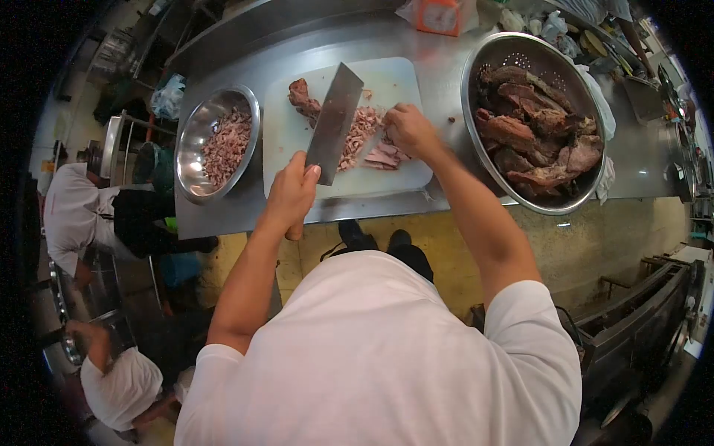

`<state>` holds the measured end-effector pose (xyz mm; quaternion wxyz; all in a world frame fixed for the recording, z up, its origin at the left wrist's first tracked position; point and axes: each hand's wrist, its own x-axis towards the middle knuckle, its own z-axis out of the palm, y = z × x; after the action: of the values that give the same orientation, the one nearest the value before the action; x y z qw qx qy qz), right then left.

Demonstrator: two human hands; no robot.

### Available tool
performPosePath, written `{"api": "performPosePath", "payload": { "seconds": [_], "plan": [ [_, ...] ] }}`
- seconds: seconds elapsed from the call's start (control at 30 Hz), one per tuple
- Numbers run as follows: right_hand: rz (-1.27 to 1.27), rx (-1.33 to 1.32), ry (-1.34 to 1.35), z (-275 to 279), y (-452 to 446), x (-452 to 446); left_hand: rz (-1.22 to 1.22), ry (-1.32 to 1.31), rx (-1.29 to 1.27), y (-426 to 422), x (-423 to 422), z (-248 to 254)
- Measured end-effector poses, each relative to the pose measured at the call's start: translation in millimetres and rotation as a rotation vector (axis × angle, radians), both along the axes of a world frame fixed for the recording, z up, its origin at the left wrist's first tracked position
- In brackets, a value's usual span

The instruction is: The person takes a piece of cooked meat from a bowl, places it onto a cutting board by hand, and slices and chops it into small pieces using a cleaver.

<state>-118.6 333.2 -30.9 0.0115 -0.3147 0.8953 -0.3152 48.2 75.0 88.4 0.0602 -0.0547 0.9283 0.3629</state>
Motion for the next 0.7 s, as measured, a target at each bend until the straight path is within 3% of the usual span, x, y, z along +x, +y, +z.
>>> {"api": "performPosePath", "payload": {
  "seconds": [0.17, 0.33, 0.53, 0.63, 0.7],
  "plan": [
    [-0.020, -0.088, 0.040, 18.9, 1.5, 67.6, -0.086, 0.043, -0.064, 13.0, -0.8, -2.1],
    [-0.053, -0.188, 0.127, 14.5, -0.8, 82.8, -0.254, -0.090, -0.271, 33.0, 1.3, 10.4],
    [0.075, -0.216, -0.017, 22.1, 5.4, 75.2, -0.341, -0.168, -0.450, 45.0, 12.1, 41.3],
    [0.063, -0.283, -0.018, 10.4, 4.4, 73.2, -0.361, -0.199, -0.406, 46.6, 11.6, 34.5],
    [0.064, -0.293, -0.075, 9.7, 5.4, 76.4, -0.359, -0.180, -0.406, 55.2, -5.1, -2.1]
  ]
}}
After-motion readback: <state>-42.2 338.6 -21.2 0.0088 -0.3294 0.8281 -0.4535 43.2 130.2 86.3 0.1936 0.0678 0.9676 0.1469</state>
